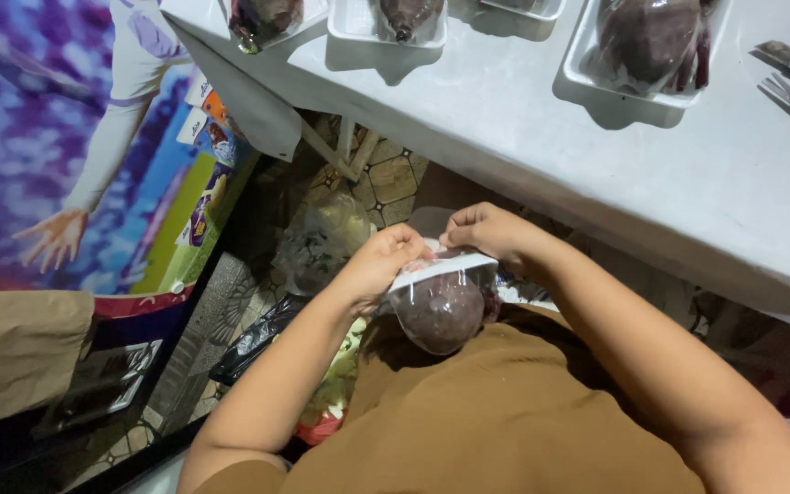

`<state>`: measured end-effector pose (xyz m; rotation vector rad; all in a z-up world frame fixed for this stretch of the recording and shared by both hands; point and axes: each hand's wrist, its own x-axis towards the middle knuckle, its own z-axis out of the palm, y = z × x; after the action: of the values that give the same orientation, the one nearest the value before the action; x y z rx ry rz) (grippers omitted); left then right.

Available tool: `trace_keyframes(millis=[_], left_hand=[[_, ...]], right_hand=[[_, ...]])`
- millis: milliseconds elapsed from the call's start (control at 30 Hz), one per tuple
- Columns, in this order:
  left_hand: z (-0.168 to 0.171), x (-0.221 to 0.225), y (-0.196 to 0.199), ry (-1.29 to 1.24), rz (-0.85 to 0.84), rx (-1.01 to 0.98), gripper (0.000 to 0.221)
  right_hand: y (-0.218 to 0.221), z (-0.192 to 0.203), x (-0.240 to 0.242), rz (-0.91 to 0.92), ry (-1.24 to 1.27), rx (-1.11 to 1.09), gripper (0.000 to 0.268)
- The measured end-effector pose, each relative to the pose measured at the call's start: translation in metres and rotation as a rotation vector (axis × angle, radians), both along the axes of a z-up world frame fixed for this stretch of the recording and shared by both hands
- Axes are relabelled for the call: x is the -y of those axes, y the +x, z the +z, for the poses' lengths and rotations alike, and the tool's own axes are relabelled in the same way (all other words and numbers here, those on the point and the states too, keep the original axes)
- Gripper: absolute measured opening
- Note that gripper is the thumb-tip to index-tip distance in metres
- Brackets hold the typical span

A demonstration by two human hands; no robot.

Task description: The person packages beetroot by placing them on trays and wrapping them with plastic film by hand.

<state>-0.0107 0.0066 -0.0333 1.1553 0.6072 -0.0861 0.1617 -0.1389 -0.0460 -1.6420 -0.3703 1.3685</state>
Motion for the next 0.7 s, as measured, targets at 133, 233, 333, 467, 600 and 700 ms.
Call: trace_keyframes(millis=[133, 233, 333, 467, 600, 700], left_hand=[[-0.013, -0.008, 0.000, -0.070, 0.007, -0.165, 0.019], [0.008, 0.006, 0.002, -0.228, 0.025, -0.205, 0.015], [0.032, 0.014, 0.008, -0.279, 0.024, -0.219, 0.020], [-0.109, 0.006, -0.009, -0.332, -0.034, -0.276, 0.038], [-0.085, 0.022, -0.018, -0.342, -0.146, -0.107, 0.015], [-0.067, 0.026, -0.020, -0.390, -0.146, -0.008, 0.013]], right_hand=[[0.000, -0.029, 0.012, -0.064, -0.036, -0.053, 0.013], [0.021, -0.152, 0.020, -0.136, -0.072, -0.181, 0.026], [0.002, -0.108, 0.028, -0.098, -0.082, 0.017, 0.032], [-0.021, -0.109, 0.040, -0.212, 0.122, -0.216, 0.027], [-0.032, -0.036, 0.050, -0.029, 0.415, -0.258, 0.018], [-0.027, -0.033, 0.060, 0.024, 0.522, -0.114, 0.016]])
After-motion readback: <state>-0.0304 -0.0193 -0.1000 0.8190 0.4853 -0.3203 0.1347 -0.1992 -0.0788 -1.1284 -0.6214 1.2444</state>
